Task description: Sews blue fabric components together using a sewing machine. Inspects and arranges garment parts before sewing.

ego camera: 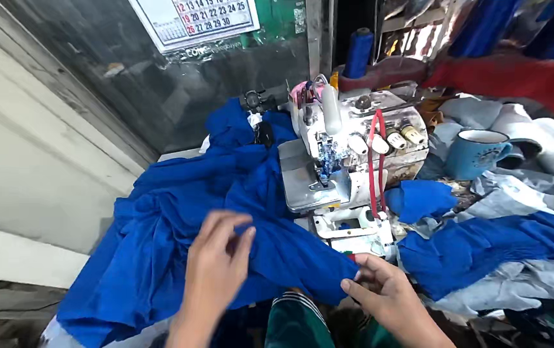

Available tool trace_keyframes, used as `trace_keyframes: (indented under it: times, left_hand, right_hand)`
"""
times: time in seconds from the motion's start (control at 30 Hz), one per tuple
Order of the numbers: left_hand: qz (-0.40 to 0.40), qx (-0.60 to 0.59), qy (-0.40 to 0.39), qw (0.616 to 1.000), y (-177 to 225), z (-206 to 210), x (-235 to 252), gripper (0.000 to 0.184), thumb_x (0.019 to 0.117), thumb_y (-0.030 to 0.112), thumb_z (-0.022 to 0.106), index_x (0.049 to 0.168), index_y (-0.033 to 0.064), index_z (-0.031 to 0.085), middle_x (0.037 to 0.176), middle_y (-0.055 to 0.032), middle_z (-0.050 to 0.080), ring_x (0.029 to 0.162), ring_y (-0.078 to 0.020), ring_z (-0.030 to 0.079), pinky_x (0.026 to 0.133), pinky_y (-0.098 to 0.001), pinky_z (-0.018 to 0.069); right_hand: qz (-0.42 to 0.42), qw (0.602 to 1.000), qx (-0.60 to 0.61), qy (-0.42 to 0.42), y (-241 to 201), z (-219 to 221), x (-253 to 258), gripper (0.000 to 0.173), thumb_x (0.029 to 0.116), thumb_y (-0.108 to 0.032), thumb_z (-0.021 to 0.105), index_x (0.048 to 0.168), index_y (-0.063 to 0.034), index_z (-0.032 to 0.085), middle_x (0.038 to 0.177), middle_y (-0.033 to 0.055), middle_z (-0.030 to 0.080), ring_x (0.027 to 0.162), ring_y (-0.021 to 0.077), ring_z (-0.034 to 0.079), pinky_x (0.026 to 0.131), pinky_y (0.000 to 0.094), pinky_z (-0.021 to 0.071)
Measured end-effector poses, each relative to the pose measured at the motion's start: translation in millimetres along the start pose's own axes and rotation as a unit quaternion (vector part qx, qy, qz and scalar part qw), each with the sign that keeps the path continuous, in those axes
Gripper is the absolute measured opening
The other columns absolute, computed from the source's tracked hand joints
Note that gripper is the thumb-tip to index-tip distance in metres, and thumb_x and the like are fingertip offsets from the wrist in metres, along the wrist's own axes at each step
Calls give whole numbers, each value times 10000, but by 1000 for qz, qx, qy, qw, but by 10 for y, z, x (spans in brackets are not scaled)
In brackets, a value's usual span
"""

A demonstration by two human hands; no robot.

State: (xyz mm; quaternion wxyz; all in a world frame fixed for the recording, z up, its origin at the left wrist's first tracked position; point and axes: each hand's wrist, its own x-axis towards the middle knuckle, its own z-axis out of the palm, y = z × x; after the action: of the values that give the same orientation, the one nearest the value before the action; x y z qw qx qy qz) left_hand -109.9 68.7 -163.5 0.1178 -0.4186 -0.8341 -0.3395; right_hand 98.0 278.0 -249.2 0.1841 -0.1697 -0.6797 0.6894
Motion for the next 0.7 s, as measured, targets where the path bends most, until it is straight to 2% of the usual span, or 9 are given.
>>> trace_keyframes:
  times: [0.03,0.07,0.17,0.27,0.37,0.47,0.57,0.63,0.7]
  left_hand:
    - [-1,-56,26,998,79,93,-285,223,986,282,669,1072,87,735,987,-38,714,759,-118,692,646,-325,616]
    - [-7,-124,24,992,191,227,-559,218,967,296,720,1032,88,733,947,-21,735,773,-101,706,657,-295,624]
    - [-85,-258,4,962,612,774,-1066,432,767,263,921,1018,25,662,962,-90,659,768,-139,655,622,-293,592]
    - [-99,-277,53,954,626,938,-1139,196,798,99,852,894,40,692,941,-65,683,797,-130,684,646,-276,620]
    - [-74,-279,35,957,436,673,-1097,137,862,99,825,818,58,702,982,-77,710,889,-163,708,700,-294,634]
    - [-93,-274,33,956,430,466,-1066,100,890,83,762,855,36,681,1002,-94,719,821,-155,710,644,-285,618]
    - [-107,-229,69,965,538,416,-1033,174,874,26,715,1043,3,682,965,-63,728,749,-116,696,632,-273,608]
    - [-94,-167,82,978,500,473,-998,179,886,61,704,1057,22,744,999,-56,719,835,-99,697,708,-252,615]
    - [-39,-144,86,985,315,492,-939,159,947,87,644,1062,56,751,1095,-73,695,1005,-140,686,838,-281,619]
  right_hand:
    - [-12,1000,7,7,7,47,6,315,887,-137,780,1172,-49,678,894,75,741,699,206,709,560,328,609]
    - [-21,1000,17,11,0,107,13,313,876,-133,794,1154,-43,683,891,77,743,712,207,709,590,331,611]
    - [-57,997,43,21,-67,335,13,337,797,-141,880,1057,-35,692,817,76,728,660,190,692,568,318,600]
    - [-99,994,11,33,-108,433,16,325,783,-149,895,1017,-51,691,814,61,735,657,189,706,558,322,619]
    - [-123,987,-95,45,-79,356,21,327,786,-235,900,1032,-126,714,809,-33,750,658,119,717,557,288,629]
    - [-115,974,-188,45,-2,332,1,369,767,-204,841,1112,-198,712,807,-110,737,667,44,700,560,250,611]
    - [-113,969,-214,47,-34,393,-41,298,808,-201,800,1095,-192,721,837,-118,733,694,22,692,591,235,611]
    - [-135,961,-238,45,-22,449,-42,164,894,-226,721,1048,-179,749,908,-86,719,711,14,666,610,229,598]
    - [-139,962,-235,13,-103,534,-71,176,988,-274,649,1074,-157,747,962,-37,696,733,37,653,630,245,595]
